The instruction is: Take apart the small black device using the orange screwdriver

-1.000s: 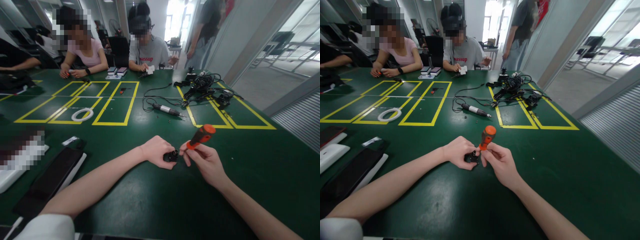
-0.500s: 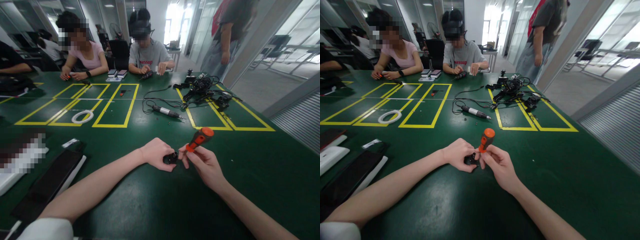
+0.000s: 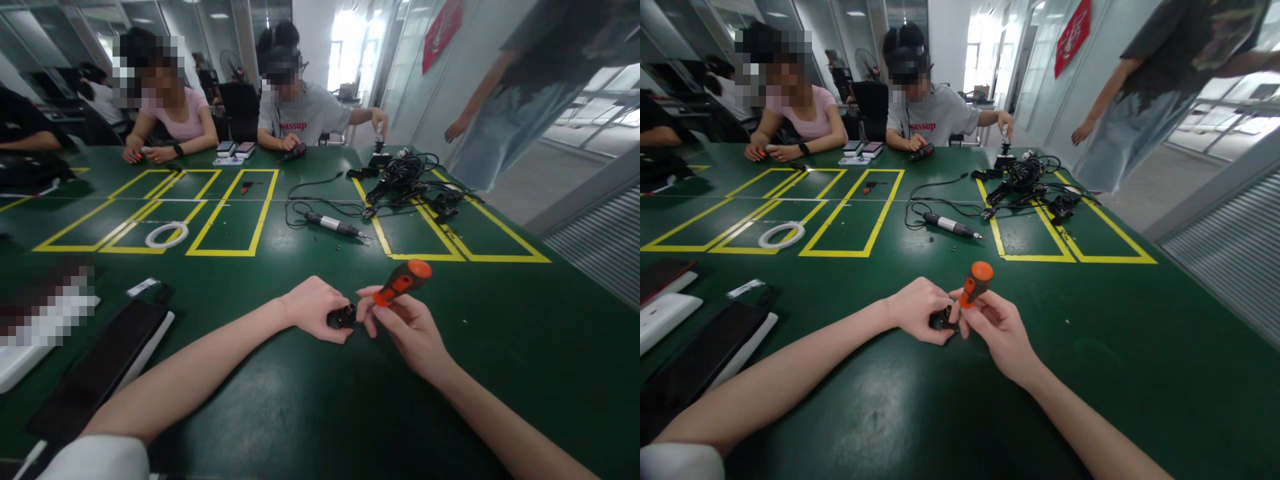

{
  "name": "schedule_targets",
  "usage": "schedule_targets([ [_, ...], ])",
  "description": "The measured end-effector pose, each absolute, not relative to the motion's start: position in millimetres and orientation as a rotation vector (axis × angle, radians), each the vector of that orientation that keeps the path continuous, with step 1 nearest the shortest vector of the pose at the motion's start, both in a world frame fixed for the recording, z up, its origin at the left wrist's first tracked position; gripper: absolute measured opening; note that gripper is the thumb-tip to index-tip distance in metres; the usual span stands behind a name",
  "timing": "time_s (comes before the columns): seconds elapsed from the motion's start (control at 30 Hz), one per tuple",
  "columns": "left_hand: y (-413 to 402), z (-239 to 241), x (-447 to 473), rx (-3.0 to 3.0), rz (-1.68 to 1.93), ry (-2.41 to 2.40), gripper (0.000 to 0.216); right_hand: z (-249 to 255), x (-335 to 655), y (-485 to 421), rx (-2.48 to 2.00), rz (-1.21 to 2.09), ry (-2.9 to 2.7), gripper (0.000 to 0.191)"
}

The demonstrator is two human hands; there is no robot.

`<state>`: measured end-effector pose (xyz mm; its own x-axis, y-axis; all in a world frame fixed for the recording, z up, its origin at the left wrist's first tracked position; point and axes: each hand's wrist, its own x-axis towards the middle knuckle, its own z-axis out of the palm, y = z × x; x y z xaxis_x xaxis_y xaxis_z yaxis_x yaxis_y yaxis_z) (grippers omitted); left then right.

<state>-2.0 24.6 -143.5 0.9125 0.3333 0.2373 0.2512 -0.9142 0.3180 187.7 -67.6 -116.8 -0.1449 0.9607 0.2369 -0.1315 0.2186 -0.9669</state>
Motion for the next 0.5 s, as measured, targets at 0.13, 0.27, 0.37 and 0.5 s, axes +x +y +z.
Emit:
schedule_targets([
  [0.13, 24.8, -144.0, -1.7, 2.793, 0.445, 0.437, 0.030, -116.6, 187.4, -68.3, -0.907, 1.203, -1.330, 0.027],
  [0.27, 25.0, -144.8, -1.4, 2.827, 0.427, 0.426, 0.032, -118.8, 188.7, -65.9, -0.933, 1.134, -1.387, 0.031],
  [0.37, 24.9, -144.7, -1.6, 2.829, 0.414, 0.434, 0.030, -120.6, 188.2, -65.1, -0.910, 1.156, -1.375, 0.033],
  [0.5, 25.1, -144.6, -2.0, 2.823, 0.433, 0.445, 0.031, -119.2, 186.5, -66.4, -0.881, 1.189, -1.328, 0.029],
])
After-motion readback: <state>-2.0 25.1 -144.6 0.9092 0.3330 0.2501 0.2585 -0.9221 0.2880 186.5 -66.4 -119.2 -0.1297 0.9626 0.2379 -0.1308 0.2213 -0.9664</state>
